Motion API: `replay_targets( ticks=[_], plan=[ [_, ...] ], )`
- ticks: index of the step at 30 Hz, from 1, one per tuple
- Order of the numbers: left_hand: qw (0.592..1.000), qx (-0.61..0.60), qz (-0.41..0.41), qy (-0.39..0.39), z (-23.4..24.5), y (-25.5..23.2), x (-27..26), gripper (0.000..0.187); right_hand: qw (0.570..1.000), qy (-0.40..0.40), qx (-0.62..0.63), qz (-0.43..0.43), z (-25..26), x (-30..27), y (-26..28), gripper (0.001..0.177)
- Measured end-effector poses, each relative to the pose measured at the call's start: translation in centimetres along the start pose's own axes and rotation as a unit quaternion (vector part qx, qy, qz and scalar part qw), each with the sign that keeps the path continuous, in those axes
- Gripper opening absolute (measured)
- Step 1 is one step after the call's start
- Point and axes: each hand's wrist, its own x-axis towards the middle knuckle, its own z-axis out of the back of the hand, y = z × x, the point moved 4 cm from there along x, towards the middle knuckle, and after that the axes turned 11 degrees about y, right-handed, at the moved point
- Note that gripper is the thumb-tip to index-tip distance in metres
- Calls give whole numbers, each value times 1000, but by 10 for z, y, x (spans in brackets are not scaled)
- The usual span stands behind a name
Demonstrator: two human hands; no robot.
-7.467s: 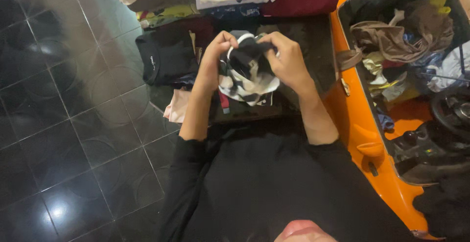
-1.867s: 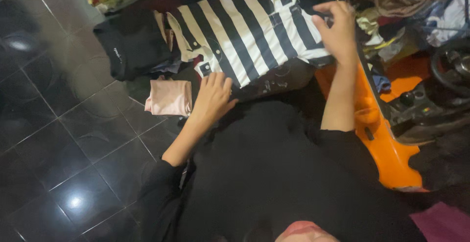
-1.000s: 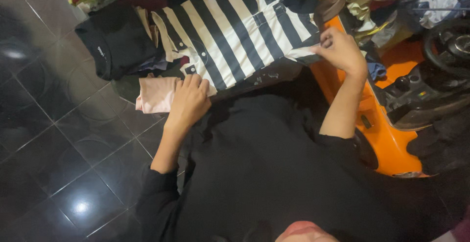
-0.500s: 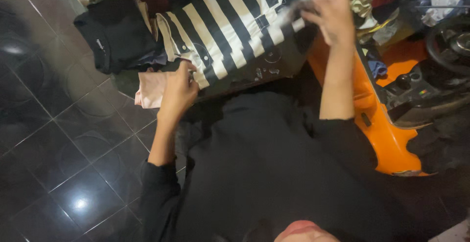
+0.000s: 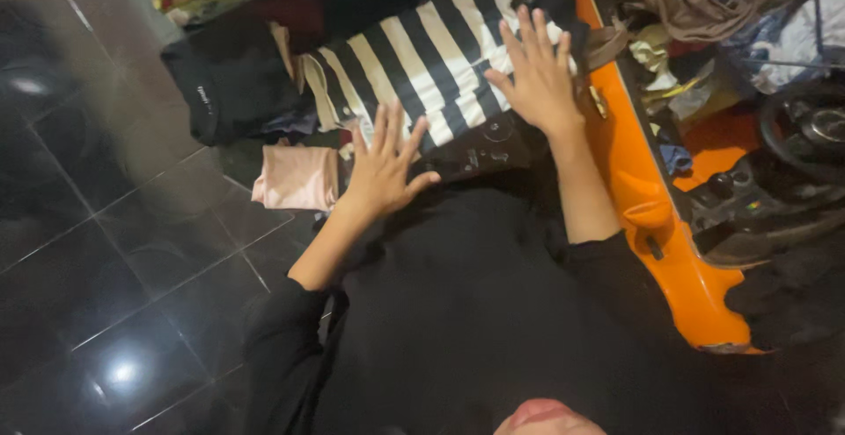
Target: The person folds items of clothing including a black shirt, a white t-shirt, and a striped garment by hand before placing them in a pile.
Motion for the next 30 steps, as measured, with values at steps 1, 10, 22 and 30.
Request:
replay_targets(
  ticks=[1, 10, 22, 30],
  plan=[
    [1000, -15, -5, 27, 0, 0, -4, 92, 1000, 16, -4, -7, 4, -1, -2, 77],
    [994, -71, -46, -76, 44, 18, 33, 69, 997, -74, 8, 10, 77, 26, -9, 32],
    [879, -340, -42, -332, 61, 48, 255, 36, 956, -193, 150, 159, 90, 98, -14, 23],
    [876, -215, -106, -419, 58, 20, 223, 18, 943, -139, 172, 249, 99, 96, -8, 28]
  ],
)
